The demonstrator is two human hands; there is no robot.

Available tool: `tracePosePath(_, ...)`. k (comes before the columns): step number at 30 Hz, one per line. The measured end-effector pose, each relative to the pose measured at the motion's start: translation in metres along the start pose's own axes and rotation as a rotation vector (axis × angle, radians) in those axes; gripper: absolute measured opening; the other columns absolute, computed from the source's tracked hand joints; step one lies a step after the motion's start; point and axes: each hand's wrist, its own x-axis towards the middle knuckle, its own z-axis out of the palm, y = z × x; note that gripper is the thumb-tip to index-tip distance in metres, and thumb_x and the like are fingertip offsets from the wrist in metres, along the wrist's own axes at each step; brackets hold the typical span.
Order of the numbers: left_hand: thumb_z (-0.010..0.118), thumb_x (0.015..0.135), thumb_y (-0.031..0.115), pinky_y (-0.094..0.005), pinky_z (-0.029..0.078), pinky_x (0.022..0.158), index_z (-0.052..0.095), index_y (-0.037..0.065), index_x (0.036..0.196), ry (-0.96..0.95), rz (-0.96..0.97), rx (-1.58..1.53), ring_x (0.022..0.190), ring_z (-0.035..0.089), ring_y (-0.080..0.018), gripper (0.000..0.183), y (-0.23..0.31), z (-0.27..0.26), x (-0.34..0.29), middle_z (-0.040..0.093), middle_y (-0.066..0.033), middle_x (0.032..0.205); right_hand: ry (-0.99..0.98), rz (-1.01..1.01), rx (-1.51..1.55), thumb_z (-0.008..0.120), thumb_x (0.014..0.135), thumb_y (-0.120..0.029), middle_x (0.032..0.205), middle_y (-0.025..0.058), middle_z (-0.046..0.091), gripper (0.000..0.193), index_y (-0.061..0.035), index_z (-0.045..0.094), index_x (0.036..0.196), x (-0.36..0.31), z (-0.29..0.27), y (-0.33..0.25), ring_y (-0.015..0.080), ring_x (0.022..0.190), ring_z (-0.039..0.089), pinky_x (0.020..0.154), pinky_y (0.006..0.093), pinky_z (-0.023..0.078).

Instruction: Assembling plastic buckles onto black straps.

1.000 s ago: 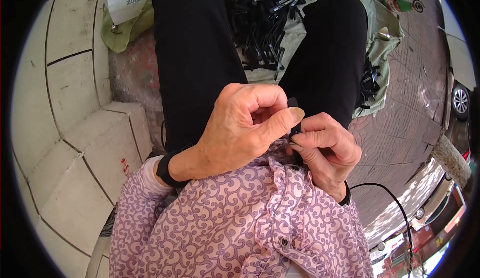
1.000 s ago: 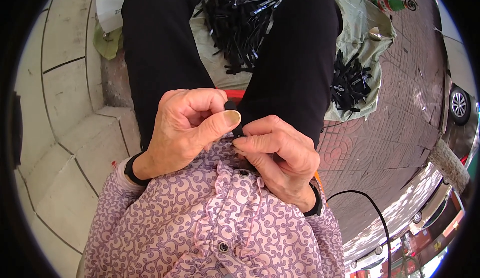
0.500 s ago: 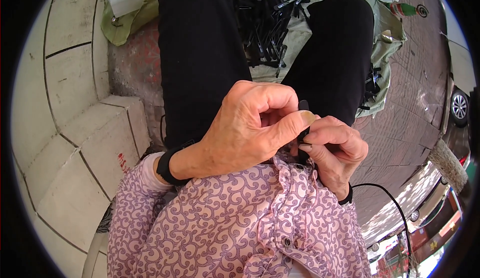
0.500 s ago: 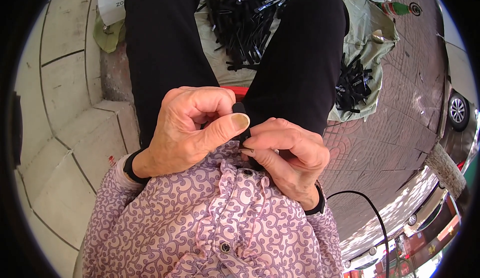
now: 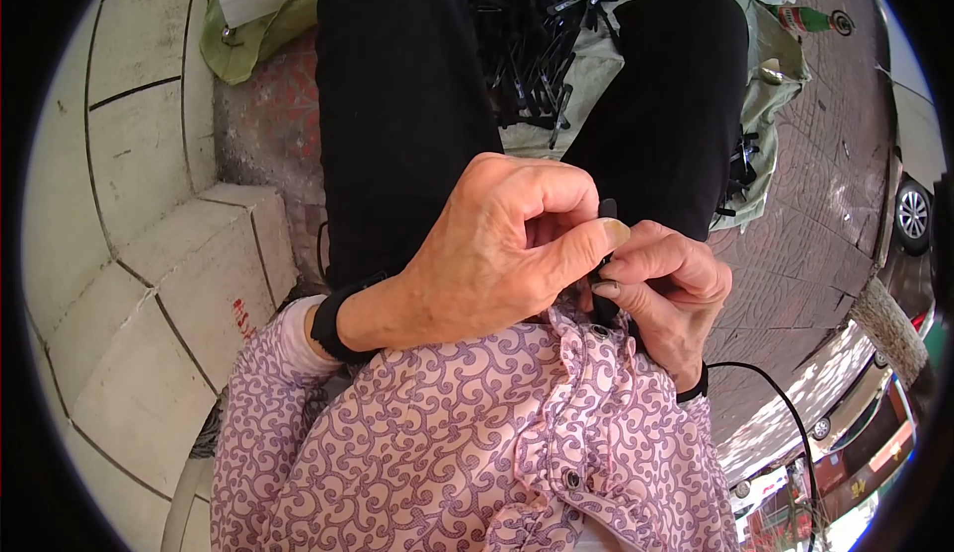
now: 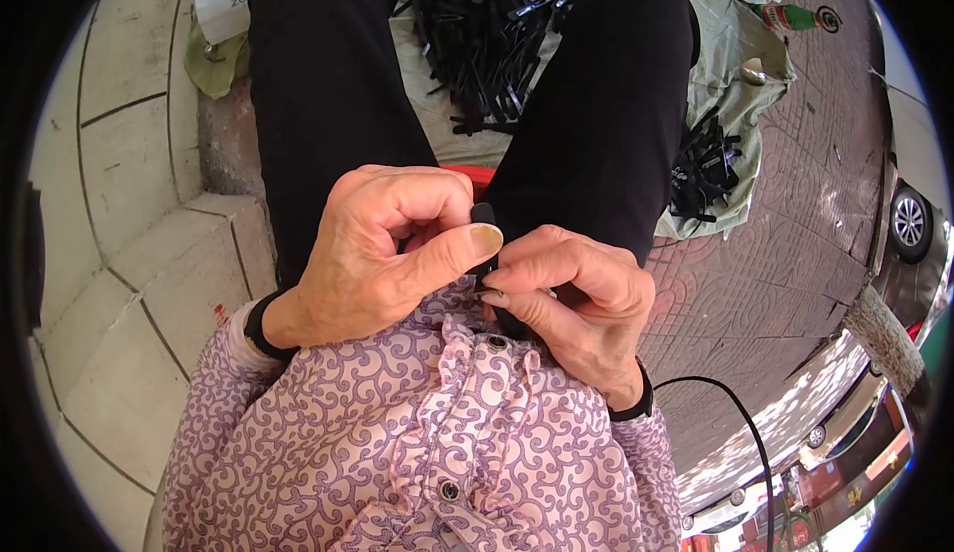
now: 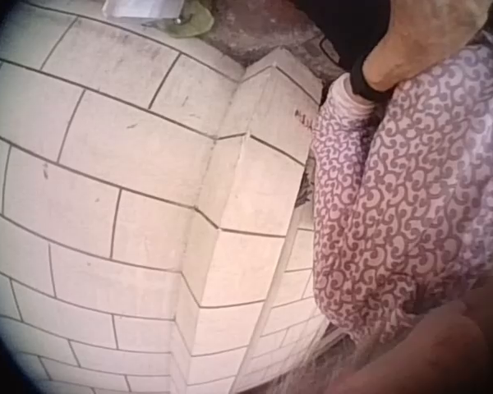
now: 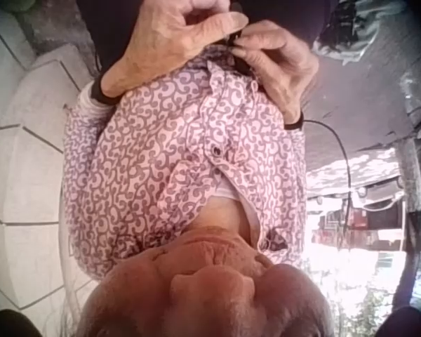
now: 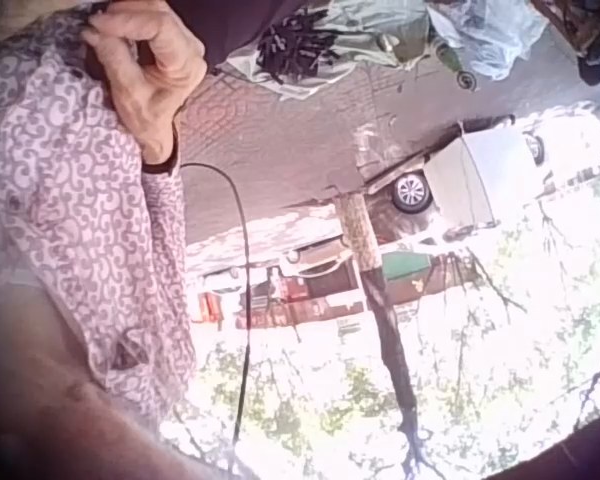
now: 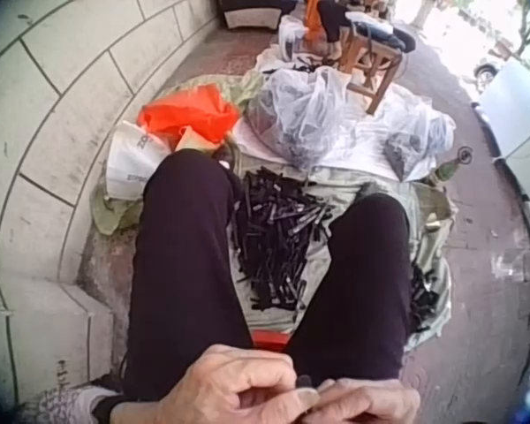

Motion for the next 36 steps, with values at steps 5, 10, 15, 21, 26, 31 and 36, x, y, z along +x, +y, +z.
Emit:
tracePosePath(5, 0.071, 0.09, 0.013, -0.0241, 0.027, 0.045, 0.054, 0.002, 0.066, -0.052, -0.098, -0.029, 0.052, 0.039, -0.0036, 0.031, -0.0007, -0.0013, -0.0001, 0.046, 0.0019, 0.058, -0.06, -0.011, -0.013, 0.073, 0.079, 0.01, 0.083, 0.0164, 0.068, 0.01, 0.0069, 0.067, 0.087, 0.0025, -0.0036, -0.0004, 0.0187, 0.068, 0.068, 0.06, 0.0275, 0.056)
tracePosePath(10, 0.07, 0.092, 0.014, -0.0232, 0.027, 0.045, 0.055, 0.002, 0.067, -0.061, -0.132, -0.078, 0.053, 0.039, -0.0028, 0.032, 0.002, -0.0012, 0.0001, 0.046, 0.0028, 0.059, 0.034, 0.095, 0.157, 0.071, 0.08, 0.012, 0.082, 0.0177, 0.068, 0.011, 0.0084, 0.065, 0.089, -0.003, 0.0, -0.0008, 0.0215, 0.069, 0.068, 0.064, 0.0297, 0.057)
tracePosePath(15, 0.07, 0.092, 0.014, -0.0222, 0.027, 0.045, 0.055, 0.002, 0.067, -0.04, -0.168, -0.152, 0.053, 0.039, -0.002, 0.031, 0.004, 0.0009, -0.0012, 0.047, 0.0034, 0.06, 0.044, 0.121, 0.178, 0.071, 0.081, 0.01, 0.08, 0.0174, 0.069, 0.01, 0.0073, 0.066, 0.089, -0.0044, -0.0007, -0.0005, 0.0217, 0.069, 0.068, 0.067, 0.032, 0.055)
tracePosePath(21, 0.07, 0.092, 0.014, -0.0217, 0.027, 0.045, 0.056, 0.002, 0.067, -0.075, -0.215, -0.188, 0.053, 0.039, -0.0016, 0.031, 0.0055, -0.0008, -0.0025, 0.047, 0.0035, 0.06, -0.026, 0.117, 0.145, 0.074, 0.08, 0.007, 0.079, 0.0163, 0.07, 0.01, 0.0052, 0.067, 0.088, -0.001, -0.006, 0.0008, 0.0213, 0.069, 0.068, 0.071, 0.0346, 0.053)
tracePosePath(26, 0.07, 0.091, 0.013, -0.0226, 0.027, 0.044, 0.056, 0.002, 0.067, -0.02, -0.142, -0.114, 0.052, 0.04, -0.0024, 0.03, 0.0031, 0.0023, -0.0053, 0.048, 0.0028, 0.059, -0.019, 0.131, 0.17, 0.073, 0.08, 0.007, 0.08, 0.0164, 0.07, 0.01, 0.0058, 0.067, 0.088, -0.0018, -0.0033, 0.0015, 0.0208, 0.069, 0.068, 0.069, 0.0337, 0.055)
tracePosePath(31, 0.071, 0.089, 0.011, -0.0244, 0.028, 0.044, 0.055, 0.001, 0.067, -0.02, -0.12, -0.092, 0.05, 0.041, -0.005, 0.029, 0.0055, 0.0012, -0.0047, 0.048, 0.0, 0.058, 0.009, 0.176, 0.238, 0.07, 0.082, 0.011, 0.081, 0.0161, 0.067, 0.01, 0.0072, 0.065, 0.089, -0.0014, -0.0007, 0.0016, 0.0199, 0.071, 0.067, 0.062, 0.0299, 0.059)
tracePosePath(36, 0.071, 0.087, 0.008, -0.0257, 0.029, 0.044, 0.055, 0.001, 0.068, -0.009, 0.013, -0.029, 0.048, 0.043, -0.0083, 0.027, 0.0011, 0.0021, -0.0049, 0.048, -0.0019, 0.058, 0.047, 0.203, 0.225, 0.069, 0.082, 0.012, 0.081, 0.0151, 0.068, 0.011, 0.0063, 0.064, 0.089, -0.0042, 0.0025, -0.0006, 0.019, 0.07, 0.068, 0.064, 0.0292, 0.059)
